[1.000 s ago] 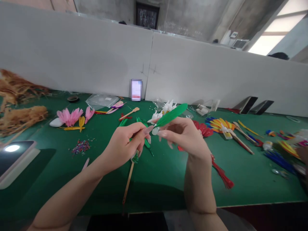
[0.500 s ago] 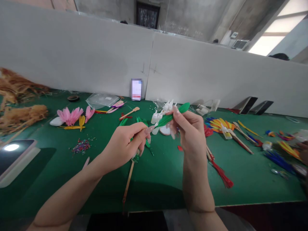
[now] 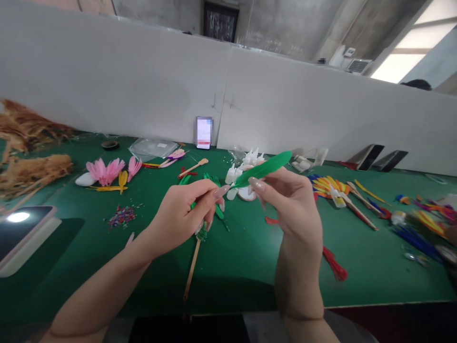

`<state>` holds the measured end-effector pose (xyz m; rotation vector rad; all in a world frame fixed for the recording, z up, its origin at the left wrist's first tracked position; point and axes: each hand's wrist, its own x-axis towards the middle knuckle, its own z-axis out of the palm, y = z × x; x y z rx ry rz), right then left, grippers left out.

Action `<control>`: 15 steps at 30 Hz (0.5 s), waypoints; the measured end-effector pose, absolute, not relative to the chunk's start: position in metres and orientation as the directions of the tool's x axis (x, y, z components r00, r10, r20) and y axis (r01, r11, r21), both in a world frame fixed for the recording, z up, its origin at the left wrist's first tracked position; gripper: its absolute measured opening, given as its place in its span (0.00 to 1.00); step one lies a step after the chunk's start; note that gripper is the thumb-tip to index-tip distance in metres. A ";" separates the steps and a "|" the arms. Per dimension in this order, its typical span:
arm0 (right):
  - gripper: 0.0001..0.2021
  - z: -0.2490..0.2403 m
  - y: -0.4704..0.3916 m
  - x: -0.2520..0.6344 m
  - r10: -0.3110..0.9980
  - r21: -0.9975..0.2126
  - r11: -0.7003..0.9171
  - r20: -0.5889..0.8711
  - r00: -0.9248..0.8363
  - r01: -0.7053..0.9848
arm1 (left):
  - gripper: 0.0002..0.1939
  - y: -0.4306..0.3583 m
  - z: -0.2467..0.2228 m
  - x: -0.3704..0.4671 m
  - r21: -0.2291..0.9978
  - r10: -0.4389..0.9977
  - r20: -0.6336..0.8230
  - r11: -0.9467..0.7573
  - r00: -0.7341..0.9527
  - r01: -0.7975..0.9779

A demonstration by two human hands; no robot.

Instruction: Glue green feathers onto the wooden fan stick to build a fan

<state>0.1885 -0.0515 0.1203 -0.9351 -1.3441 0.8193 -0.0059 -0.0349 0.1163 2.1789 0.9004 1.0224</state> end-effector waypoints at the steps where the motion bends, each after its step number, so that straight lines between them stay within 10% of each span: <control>1: 0.05 0.120 -0.052 0.187 0.899 -0.904 0.426 0.427 0.101 0.035 | 0.13 -0.035 0.117 -0.006 0.713 0.762 0.431 -0.616 0.484 0.334; 15: 0.02 0.113 -0.050 0.186 0.854 -0.869 0.491 0.493 0.164 0.057 | 0.14 -0.037 0.115 -0.005 0.724 0.750 0.426 -0.618 0.505 0.306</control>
